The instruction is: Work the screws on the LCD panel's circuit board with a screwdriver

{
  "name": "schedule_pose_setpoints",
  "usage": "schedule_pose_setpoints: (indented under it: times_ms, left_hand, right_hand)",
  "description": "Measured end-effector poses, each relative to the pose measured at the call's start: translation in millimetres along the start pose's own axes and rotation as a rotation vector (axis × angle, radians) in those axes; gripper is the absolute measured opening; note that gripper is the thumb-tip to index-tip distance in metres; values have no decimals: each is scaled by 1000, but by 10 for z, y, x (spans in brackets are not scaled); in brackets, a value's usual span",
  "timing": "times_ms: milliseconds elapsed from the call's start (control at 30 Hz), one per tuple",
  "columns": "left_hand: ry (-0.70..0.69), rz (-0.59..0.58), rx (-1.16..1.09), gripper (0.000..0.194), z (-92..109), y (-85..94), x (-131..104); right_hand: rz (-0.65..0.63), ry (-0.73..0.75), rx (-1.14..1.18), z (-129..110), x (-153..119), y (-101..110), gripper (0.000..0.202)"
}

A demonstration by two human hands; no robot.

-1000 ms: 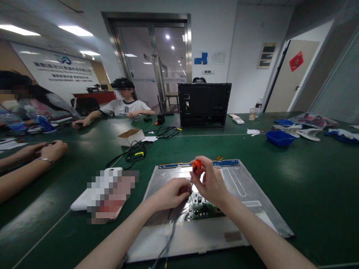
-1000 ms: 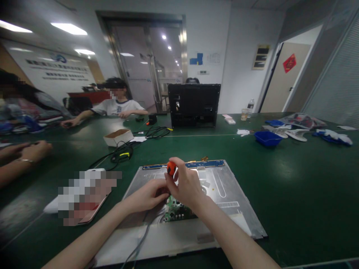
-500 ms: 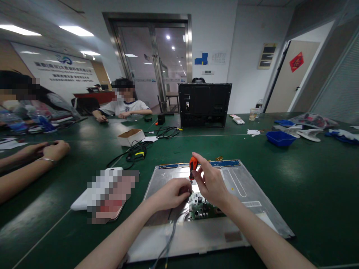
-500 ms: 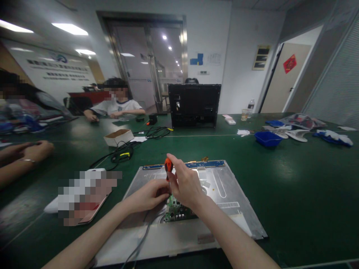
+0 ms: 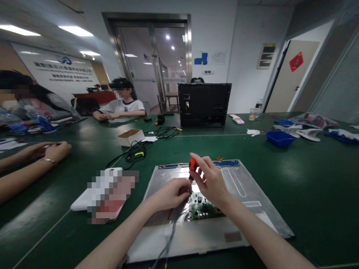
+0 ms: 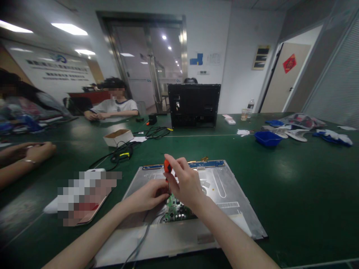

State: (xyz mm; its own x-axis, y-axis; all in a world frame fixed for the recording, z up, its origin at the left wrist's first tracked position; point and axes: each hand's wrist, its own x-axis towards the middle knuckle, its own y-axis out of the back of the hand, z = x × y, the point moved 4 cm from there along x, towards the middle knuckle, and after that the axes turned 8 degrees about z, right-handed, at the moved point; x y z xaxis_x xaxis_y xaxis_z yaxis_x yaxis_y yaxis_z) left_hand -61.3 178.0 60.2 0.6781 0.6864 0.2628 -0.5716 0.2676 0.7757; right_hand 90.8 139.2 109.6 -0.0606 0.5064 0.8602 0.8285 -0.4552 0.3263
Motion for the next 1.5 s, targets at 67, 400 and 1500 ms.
schedule_pose_setpoints:
  times_ms: [67, 400, 1500]
  left_hand:
    - [8, 1, -3, 8, 8, 7, -1]
    - [5, -2, -8, 10, 13, -5, -2]
    - [36, -6, -17, 10, 32, 4, -13]
  right_hand:
    - [-7, 2, -16, -3, 0, -4, 45]
    - [20, 2, 22, -17, 0, 10, 43]
    - [12, 47, 16, -13, -16, -10, 48]
